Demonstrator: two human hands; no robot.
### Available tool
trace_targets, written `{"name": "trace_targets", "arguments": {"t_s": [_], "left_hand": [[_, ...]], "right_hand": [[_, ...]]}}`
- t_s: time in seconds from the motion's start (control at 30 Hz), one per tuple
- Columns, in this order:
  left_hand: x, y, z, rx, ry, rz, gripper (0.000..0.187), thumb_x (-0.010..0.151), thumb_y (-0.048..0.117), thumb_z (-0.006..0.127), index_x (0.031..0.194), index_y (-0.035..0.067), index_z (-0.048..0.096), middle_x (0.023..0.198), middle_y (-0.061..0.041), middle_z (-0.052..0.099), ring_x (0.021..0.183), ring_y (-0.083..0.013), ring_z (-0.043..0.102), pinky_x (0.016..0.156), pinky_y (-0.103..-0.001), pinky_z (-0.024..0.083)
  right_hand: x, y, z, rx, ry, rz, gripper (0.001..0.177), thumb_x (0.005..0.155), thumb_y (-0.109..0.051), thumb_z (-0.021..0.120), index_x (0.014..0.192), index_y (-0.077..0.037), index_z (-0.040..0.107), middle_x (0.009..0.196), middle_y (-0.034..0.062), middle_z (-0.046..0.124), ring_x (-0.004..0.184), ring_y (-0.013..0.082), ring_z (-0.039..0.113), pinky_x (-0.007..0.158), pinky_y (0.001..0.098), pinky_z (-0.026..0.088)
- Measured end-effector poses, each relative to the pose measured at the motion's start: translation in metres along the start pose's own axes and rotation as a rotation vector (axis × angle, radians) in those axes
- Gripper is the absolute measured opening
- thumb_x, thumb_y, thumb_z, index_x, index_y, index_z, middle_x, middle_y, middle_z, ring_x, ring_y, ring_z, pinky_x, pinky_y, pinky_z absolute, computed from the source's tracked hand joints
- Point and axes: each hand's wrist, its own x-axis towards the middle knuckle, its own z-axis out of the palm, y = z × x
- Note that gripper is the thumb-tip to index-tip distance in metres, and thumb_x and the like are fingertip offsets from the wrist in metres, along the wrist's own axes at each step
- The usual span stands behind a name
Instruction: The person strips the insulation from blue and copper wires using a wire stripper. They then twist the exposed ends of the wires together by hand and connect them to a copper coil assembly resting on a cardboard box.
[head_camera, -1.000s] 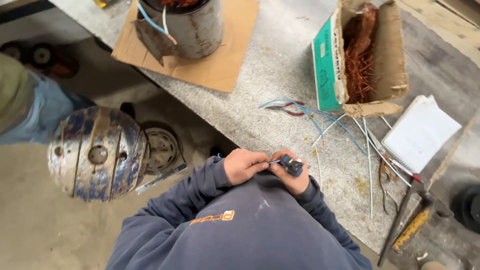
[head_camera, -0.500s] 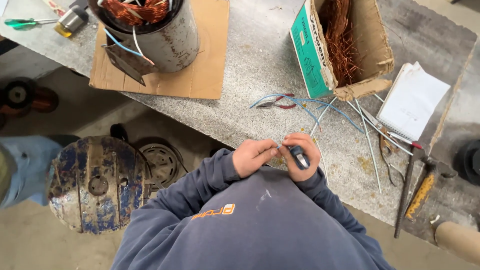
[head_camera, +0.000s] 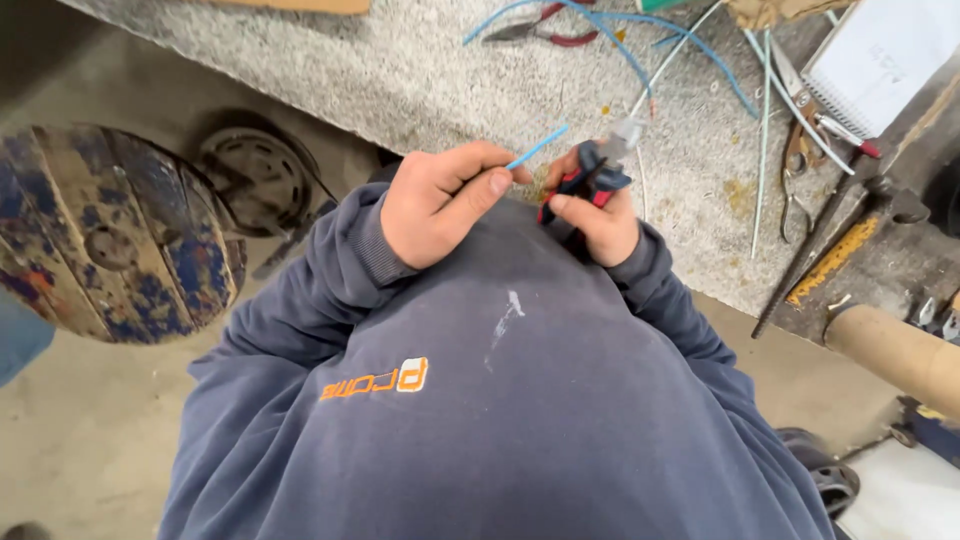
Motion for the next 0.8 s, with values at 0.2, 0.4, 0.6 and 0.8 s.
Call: {"name": "trace_targets", "arguments": {"t_s": [0.2, 0.4, 0.6, 0.8], "left_hand": [[0.002, 0.007, 0.010, 0.026, -0.028, 0.008, 0.017, 0.107, 0.018, 0.062, 0.113, 0.005, 0.072, 0.079, -0.007, 0.069, 0.066, -0.0111, 0.062, 0.064, -0.027, 0.051], [0.004, 0.006, 0.018, 0.075, -0.036, 0.039, 0.016, 0.104, 0.018, 0.067, 0.114, 0.007, 0.072, 0.075, -0.008, 0.067, 0.062, -0.0163, 0.065, 0.060, -0.029, 0.051], [0.006, 0.006, 0.022, 0.109, -0.045, 0.077, 0.014, 0.104, 0.017, 0.068, 0.114, 0.008, 0.071, 0.080, -0.010, 0.069, 0.066, -0.0229, 0.069, 0.061, -0.031, 0.052], [0.006, 0.005, 0.023, 0.124, -0.071, 0.074, 0.014, 0.104, 0.017, 0.067, 0.114, 0.008, 0.071, 0.081, -0.010, 0.070, 0.068, -0.0252, 0.070, 0.061, -0.031, 0.052]], "right_hand": [[0.014, -0.043, 0.027, -0.718, 0.036, -0.121, 0.038, 0.085, 0.006, 0.060, 0.122, -0.003, 0.055, 0.112, 0.0106, 0.068, 0.095, 0.0241, 0.068, 0.087, 0.0361, 0.055], [0.022, -0.045, 0.027, -0.865, -0.057, -0.282, 0.041, 0.091, 0.005, 0.074, 0.127, -0.005, 0.055, 0.119, 0.0148, 0.061, 0.107, 0.0329, 0.065, 0.095, 0.0383, 0.053], [0.027, -0.042, 0.022, -0.834, -0.111, -0.368, 0.052, 0.084, 0.010, 0.070, 0.130, -0.003, 0.051, 0.129, 0.0172, 0.059, 0.123, 0.0359, 0.061, 0.108, 0.0428, 0.051], [0.027, -0.040, 0.020, -0.830, -0.108, -0.382, 0.053, 0.084, 0.009, 0.073, 0.130, -0.004, 0.051, 0.130, 0.0168, 0.059, 0.124, 0.0353, 0.060, 0.109, 0.0430, 0.051]]}}
